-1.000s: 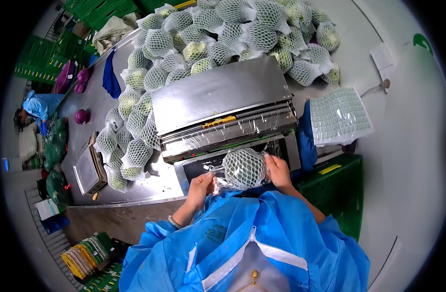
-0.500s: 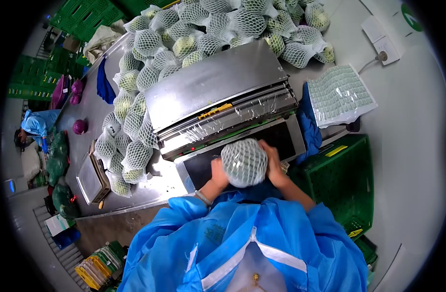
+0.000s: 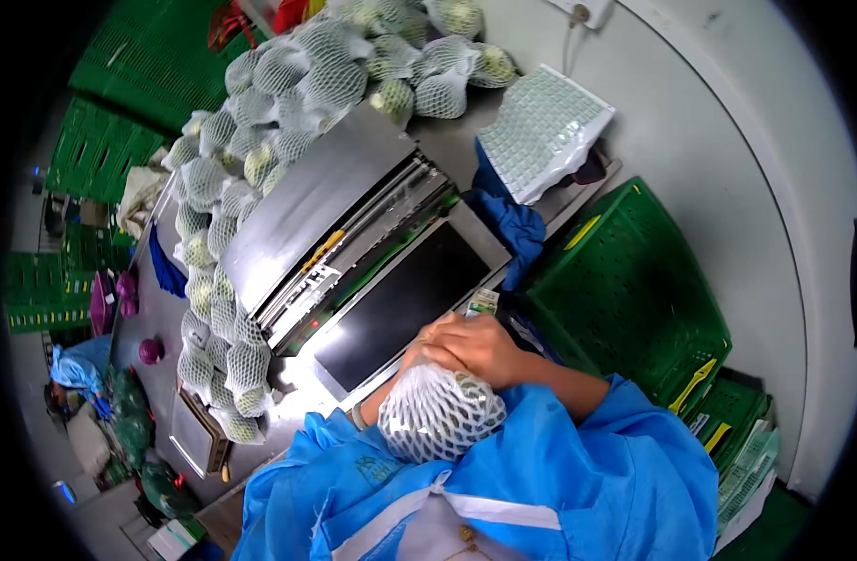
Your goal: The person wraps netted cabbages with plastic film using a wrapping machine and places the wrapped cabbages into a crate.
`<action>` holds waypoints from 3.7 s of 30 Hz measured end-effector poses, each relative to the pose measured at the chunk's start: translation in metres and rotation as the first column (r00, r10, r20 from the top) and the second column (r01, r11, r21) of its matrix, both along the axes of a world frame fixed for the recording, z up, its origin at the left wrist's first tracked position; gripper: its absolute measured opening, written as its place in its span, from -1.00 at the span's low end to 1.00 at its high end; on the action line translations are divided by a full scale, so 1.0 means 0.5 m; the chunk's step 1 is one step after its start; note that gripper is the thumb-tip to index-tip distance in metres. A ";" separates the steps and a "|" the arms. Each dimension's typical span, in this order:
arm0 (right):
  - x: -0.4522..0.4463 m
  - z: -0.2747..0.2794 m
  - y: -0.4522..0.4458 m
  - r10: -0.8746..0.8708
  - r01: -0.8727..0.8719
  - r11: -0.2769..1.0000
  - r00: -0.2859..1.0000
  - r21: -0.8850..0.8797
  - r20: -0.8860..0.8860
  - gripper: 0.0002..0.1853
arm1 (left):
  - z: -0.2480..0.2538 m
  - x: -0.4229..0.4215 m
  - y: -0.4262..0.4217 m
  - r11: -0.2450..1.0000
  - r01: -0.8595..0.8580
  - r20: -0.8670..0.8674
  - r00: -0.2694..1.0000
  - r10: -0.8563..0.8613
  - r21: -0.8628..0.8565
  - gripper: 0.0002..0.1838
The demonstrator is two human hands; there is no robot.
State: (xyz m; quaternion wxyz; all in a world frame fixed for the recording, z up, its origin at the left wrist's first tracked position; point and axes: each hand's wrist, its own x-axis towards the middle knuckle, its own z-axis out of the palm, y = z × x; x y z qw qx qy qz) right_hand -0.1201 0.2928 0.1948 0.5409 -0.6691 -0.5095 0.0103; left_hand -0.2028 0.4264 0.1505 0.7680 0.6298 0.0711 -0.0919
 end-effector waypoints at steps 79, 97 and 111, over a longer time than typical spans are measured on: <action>0.344 -0.077 0.356 0.005 -0.102 0.899 0.975 -0.425 -0.223 -0.16 | -0.030 0.060 0.555 0.414 -0.789 0.309 0.576 0.757 0.455 -0.44; 0.413 -0.016 0.251 0.513 -0.165 0.858 0.216 0.487 -0.831 -0.76 | 0.154 -0.039 0.561 0.856 -0.393 0.137 0.879 0.457 -0.334 -0.85; 0.386 -0.179 0.514 -0.022 -0.210 0.907 0.841 -0.364 -0.540 -0.48 | -0.076 0.189 0.613 0.833 -0.543 -0.135 0.822 0.553 0.104 -0.32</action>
